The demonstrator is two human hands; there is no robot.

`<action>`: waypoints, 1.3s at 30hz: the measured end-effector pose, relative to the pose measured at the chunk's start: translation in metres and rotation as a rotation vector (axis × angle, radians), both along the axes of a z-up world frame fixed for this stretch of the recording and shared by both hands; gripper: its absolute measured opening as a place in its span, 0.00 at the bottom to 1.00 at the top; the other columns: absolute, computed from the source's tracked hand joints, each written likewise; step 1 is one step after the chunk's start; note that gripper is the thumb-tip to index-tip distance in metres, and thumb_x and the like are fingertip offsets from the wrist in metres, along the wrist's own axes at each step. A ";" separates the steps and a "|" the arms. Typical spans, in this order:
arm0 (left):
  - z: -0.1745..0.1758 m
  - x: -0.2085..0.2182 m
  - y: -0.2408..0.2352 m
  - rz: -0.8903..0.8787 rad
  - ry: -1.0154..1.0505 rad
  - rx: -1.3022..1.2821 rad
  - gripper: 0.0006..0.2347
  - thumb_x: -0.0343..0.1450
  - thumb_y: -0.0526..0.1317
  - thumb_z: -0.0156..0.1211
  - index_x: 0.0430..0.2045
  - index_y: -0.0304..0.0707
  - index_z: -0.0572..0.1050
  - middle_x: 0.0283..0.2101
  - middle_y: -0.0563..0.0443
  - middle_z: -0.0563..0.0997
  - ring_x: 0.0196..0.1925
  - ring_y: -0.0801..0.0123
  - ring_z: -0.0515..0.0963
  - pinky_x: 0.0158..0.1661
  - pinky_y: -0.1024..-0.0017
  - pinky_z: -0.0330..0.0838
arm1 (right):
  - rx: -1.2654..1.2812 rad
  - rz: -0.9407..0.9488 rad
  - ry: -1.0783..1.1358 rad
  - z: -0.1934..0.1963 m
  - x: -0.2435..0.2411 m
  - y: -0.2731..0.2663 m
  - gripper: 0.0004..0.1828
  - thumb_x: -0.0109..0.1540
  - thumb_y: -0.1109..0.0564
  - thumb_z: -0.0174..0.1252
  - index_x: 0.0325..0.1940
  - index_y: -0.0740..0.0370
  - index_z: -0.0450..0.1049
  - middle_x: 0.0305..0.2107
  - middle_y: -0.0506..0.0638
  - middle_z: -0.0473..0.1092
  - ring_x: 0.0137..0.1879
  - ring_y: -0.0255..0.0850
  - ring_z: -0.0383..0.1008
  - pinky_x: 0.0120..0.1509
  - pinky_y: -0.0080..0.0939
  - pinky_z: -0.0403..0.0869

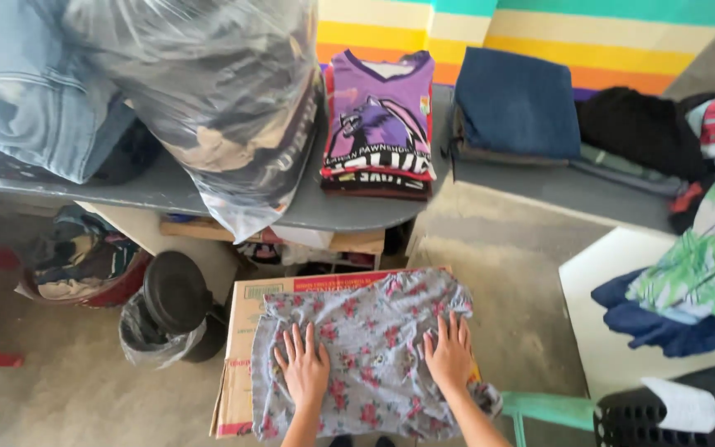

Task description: The person removes various garments from a black laundry basket, including a patterned shirt, a black t-shirt, and a floral dress. They fold each item by hand on a cardboard box and place the folded clothes onto a nearby shelf.

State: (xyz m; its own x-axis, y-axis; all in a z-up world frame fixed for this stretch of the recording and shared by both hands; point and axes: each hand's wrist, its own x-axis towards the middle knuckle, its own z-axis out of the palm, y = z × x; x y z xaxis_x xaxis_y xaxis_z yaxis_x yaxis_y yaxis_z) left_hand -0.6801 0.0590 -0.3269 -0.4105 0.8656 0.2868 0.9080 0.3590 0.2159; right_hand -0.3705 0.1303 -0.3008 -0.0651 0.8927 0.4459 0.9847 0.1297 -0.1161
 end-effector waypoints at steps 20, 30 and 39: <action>0.015 0.001 0.000 -0.038 -0.112 -0.050 0.25 0.75 0.53 0.38 0.71 0.55 0.58 0.75 0.47 0.56 0.77 0.48 0.52 0.70 0.42 0.43 | -0.074 0.002 -0.005 -0.020 0.009 0.006 0.32 0.65 0.36 0.47 0.68 0.54 0.67 0.70 0.56 0.60 0.77 0.57 0.56 0.77 0.56 0.58; 0.017 0.002 0.006 -0.024 -0.127 -0.115 0.27 0.75 0.55 0.35 0.72 0.57 0.55 0.76 0.49 0.52 0.78 0.50 0.49 0.71 0.44 0.41 | -0.032 -0.020 -0.045 -0.025 0.009 0.012 0.32 0.64 0.35 0.48 0.67 0.52 0.67 0.69 0.55 0.61 0.76 0.55 0.57 0.78 0.54 0.59; -0.008 0.004 0.019 0.002 -0.037 0.131 0.27 0.69 0.52 0.47 0.67 0.54 0.65 0.72 0.43 0.62 0.74 0.45 0.59 0.68 0.40 0.50 | -0.023 -0.134 -0.027 -0.024 -0.016 0.012 0.48 0.60 0.31 0.52 0.79 0.51 0.51 0.72 0.64 0.55 0.75 0.63 0.55 0.71 0.64 0.62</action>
State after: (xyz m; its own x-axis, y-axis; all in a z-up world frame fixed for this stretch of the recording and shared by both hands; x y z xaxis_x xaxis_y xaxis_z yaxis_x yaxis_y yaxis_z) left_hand -0.6757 0.0777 -0.3344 -0.4247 0.8206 0.3824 0.8978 0.3275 0.2943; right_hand -0.3868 0.1427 -0.3248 0.0438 0.9043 0.4247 0.9959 -0.0057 -0.0904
